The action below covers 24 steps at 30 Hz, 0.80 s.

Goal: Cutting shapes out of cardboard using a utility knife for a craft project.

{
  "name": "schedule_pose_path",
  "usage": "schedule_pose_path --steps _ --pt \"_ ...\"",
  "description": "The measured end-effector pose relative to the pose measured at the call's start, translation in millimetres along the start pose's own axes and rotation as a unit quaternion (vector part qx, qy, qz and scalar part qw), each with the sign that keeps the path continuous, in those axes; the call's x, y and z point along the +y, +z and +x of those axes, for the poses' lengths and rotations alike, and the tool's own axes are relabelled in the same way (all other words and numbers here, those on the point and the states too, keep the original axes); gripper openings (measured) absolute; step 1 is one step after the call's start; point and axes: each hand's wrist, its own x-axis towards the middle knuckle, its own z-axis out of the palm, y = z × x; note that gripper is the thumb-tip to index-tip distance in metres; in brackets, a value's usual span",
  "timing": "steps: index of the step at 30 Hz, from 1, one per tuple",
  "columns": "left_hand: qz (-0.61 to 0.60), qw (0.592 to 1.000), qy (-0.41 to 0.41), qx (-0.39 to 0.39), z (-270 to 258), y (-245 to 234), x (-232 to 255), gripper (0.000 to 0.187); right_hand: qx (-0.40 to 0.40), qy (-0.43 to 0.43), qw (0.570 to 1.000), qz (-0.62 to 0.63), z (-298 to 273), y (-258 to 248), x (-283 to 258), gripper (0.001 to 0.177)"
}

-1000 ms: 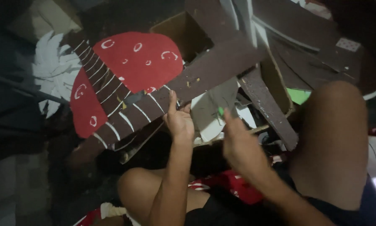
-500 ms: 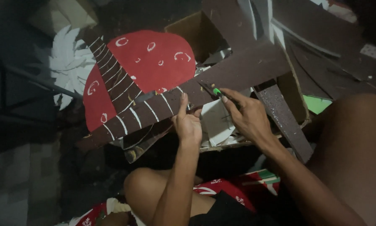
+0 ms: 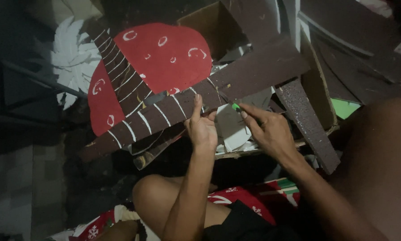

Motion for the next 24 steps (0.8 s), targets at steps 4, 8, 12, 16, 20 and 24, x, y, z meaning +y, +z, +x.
schedule_pose_path --steps 4,8,12,16,20,24 --pt "0.011 1.0 0.006 0.009 -2 7 3 0.034 0.008 0.0 1.0 -0.011 -9 1 1 0.029" --pt "0.013 1.0 0.016 0.006 -5 10 9 0.035 0.015 -0.003 1.0 0.005 -16 10 18 0.028" --pt "0.019 1.0 0.023 0.008 -6 12 14 0.035 0.065 -0.024 0.997 0.025 -16 20 43 0.029" --pt "0.021 0.999 0.025 0.005 -13 14 14 0.034 0.114 -0.071 0.99 0.034 0 14 21 0.03" --pt "0.033 0.999 0.029 -0.012 -13 14 10 0.032 0.126 -0.099 0.986 0.045 25 22 0 0.044" --pt "0.047 0.998 0.038 -0.019 -14 12 9 0.03 0.125 -0.11 0.986 0.028 55 29 -17 0.058"
